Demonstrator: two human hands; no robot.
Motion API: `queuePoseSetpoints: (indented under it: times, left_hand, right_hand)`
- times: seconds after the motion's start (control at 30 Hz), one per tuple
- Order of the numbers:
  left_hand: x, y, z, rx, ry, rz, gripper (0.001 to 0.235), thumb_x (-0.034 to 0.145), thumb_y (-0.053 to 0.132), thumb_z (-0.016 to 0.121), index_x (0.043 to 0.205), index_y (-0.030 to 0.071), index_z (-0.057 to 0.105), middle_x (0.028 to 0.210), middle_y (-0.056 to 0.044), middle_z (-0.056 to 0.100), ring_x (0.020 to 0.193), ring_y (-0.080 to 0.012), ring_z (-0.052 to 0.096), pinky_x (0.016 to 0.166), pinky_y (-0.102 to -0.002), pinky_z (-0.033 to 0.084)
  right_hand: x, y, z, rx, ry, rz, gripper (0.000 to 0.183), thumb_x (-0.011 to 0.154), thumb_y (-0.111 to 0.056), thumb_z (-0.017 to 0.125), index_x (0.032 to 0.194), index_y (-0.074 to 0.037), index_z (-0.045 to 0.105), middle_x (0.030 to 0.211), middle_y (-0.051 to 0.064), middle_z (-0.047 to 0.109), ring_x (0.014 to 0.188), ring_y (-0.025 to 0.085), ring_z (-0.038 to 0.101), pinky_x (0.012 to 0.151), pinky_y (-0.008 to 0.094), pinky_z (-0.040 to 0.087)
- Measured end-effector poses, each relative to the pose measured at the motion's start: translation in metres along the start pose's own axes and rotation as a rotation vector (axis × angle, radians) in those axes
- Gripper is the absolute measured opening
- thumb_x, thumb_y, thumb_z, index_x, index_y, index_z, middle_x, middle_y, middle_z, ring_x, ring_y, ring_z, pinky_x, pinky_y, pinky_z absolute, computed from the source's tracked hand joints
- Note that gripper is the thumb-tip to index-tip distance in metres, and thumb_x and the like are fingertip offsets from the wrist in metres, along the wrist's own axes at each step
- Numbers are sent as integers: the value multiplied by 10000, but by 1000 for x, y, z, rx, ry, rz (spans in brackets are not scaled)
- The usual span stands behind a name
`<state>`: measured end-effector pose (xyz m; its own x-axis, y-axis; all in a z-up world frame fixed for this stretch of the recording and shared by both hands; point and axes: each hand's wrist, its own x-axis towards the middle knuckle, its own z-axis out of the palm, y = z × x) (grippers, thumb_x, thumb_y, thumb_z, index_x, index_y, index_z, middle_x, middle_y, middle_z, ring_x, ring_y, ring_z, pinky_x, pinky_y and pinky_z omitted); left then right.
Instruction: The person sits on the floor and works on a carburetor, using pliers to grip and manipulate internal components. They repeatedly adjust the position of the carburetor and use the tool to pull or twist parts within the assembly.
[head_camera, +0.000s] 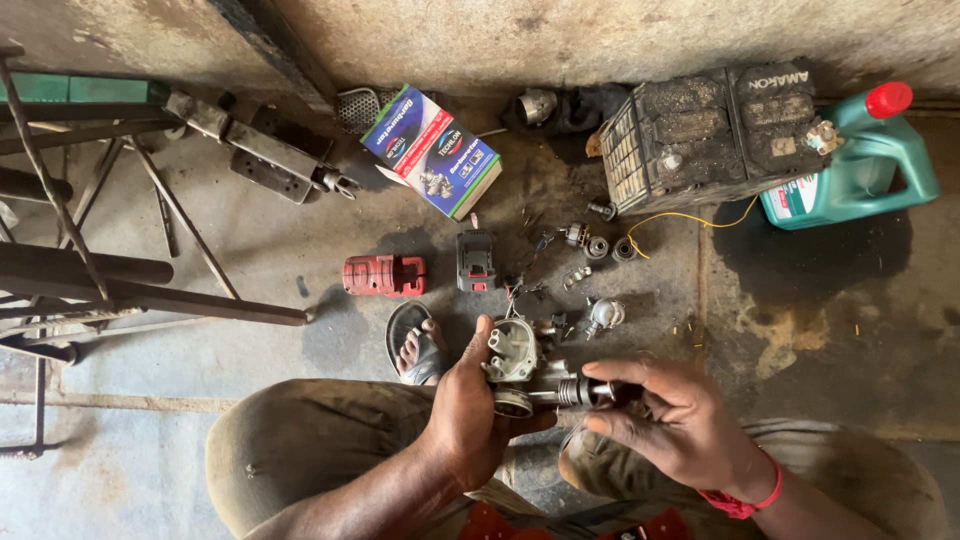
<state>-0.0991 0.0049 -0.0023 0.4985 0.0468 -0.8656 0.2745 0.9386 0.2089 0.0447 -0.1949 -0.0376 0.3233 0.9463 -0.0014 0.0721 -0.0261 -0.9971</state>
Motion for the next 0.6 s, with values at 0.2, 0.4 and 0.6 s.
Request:
queuePoseSetpoints:
  times: [0.2,0.4,0.6]
  left_hand:
    - [7,-7,-4,18,-59,3,581,1003,625,335,1165,165,650,1007,-35,715,902,-210,677,774,-476,545]
    - [11,-12,-2,32,-88,-76,645,1009,620,321,1162,126,707,1069,-74,741,942,-231,702,817,-448,558]
    - [11,-12,-1,0,-102,-39,605,1020,576,318,1132,99,673,1056,-115,742,922,-257,727,855,-496,587]
  right_hand:
    - [7,-15,3,-2,78,-55,309,826,-78,837,1090,2,697,1203,112,605,931,116,625,669,229,550]
    - [5,-29,13,-40,124,-162,360,831,-132,889,1099,-36,669,984,24,702,872,68,669,735,214,535]
    - [-1,-28,19,-81,192,-123,464,755,-193,960,1107,-42,698,892,-12,664,739,20,552,617,182,442]
